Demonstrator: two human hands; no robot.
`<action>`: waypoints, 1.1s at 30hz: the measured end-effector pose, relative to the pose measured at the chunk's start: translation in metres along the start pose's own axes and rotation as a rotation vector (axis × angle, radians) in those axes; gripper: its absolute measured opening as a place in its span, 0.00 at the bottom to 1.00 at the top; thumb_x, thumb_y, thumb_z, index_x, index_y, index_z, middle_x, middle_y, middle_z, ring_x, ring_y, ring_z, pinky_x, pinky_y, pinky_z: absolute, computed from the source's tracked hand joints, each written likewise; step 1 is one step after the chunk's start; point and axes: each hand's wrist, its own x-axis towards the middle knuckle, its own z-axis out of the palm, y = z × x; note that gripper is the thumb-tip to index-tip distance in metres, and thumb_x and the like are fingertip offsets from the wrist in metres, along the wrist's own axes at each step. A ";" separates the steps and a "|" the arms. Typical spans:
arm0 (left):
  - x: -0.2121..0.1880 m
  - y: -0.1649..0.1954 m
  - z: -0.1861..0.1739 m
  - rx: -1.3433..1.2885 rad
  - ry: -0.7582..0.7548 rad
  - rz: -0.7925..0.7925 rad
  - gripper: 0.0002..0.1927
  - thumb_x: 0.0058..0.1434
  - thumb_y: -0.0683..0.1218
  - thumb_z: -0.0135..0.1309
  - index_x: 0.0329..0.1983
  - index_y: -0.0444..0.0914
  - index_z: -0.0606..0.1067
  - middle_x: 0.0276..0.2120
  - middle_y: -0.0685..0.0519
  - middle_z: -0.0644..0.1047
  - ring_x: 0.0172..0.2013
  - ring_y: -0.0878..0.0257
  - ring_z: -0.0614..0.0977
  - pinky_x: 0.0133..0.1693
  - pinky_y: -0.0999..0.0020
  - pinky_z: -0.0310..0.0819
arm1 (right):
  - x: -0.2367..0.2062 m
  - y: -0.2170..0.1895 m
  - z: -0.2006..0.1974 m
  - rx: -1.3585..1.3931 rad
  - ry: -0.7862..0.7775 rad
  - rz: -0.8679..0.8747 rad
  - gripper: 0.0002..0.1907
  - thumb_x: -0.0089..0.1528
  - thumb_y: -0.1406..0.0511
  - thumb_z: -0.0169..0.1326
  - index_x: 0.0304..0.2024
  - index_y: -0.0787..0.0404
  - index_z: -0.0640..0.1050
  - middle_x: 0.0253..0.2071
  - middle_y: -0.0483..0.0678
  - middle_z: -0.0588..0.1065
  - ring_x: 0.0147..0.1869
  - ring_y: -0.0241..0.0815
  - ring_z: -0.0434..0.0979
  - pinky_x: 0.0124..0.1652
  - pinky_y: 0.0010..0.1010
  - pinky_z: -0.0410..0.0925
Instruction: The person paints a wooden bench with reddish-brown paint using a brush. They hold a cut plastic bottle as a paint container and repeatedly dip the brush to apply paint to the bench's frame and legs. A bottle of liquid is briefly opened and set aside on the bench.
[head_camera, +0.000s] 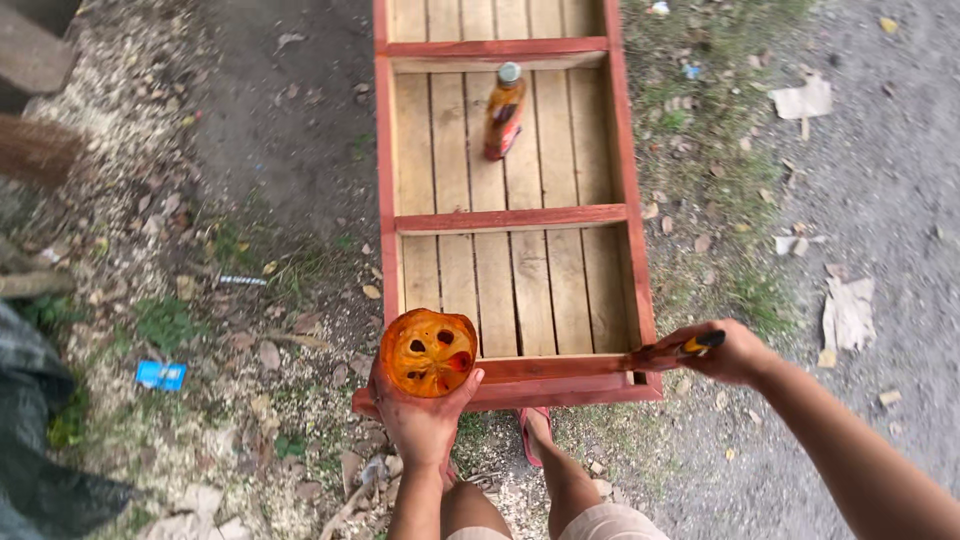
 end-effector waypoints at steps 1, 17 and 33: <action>0.002 0.001 0.001 0.039 -0.013 0.033 0.52 0.35 0.58 0.77 0.62 0.34 0.68 0.54 0.45 0.75 0.54 0.51 0.77 0.58 0.58 0.69 | -0.009 0.003 -0.003 0.077 0.050 0.071 0.18 0.54 0.65 0.67 0.48 0.53 0.85 0.40 0.44 0.85 0.41 0.36 0.84 0.45 0.28 0.77; 0.080 -0.021 -0.033 0.168 -0.586 0.287 0.55 0.32 0.63 0.77 0.61 0.38 0.67 0.52 0.46 0.74 0.57 0.48 0.72 0.63 0.43 0.51 | -0.046 -0.177 0.173 1.506 1.708 0.399 0.21 0.59 0.68 0.61 0.55 0.57 0.75 0.46 0.49 0.77 0.43 0.38 0.80 0.41 0.31 0.77; 0.088 -0.054 -0.075 0.355 -0.732 0.370 0.63 0.26 0.66 0.77 0.64 0.36 0.62 0.55 0.43 0.73 0.63 0.43 0.68 0.66 0.30 0.21 | 0.006 -0.439 0.285 1.194 1.321 0.561 0.19 0.54 0.65 0.64 0.48 0.60 0.82 0.37 0.51 0.84 0.38 0.34 0.84 0.39 0.28 0.76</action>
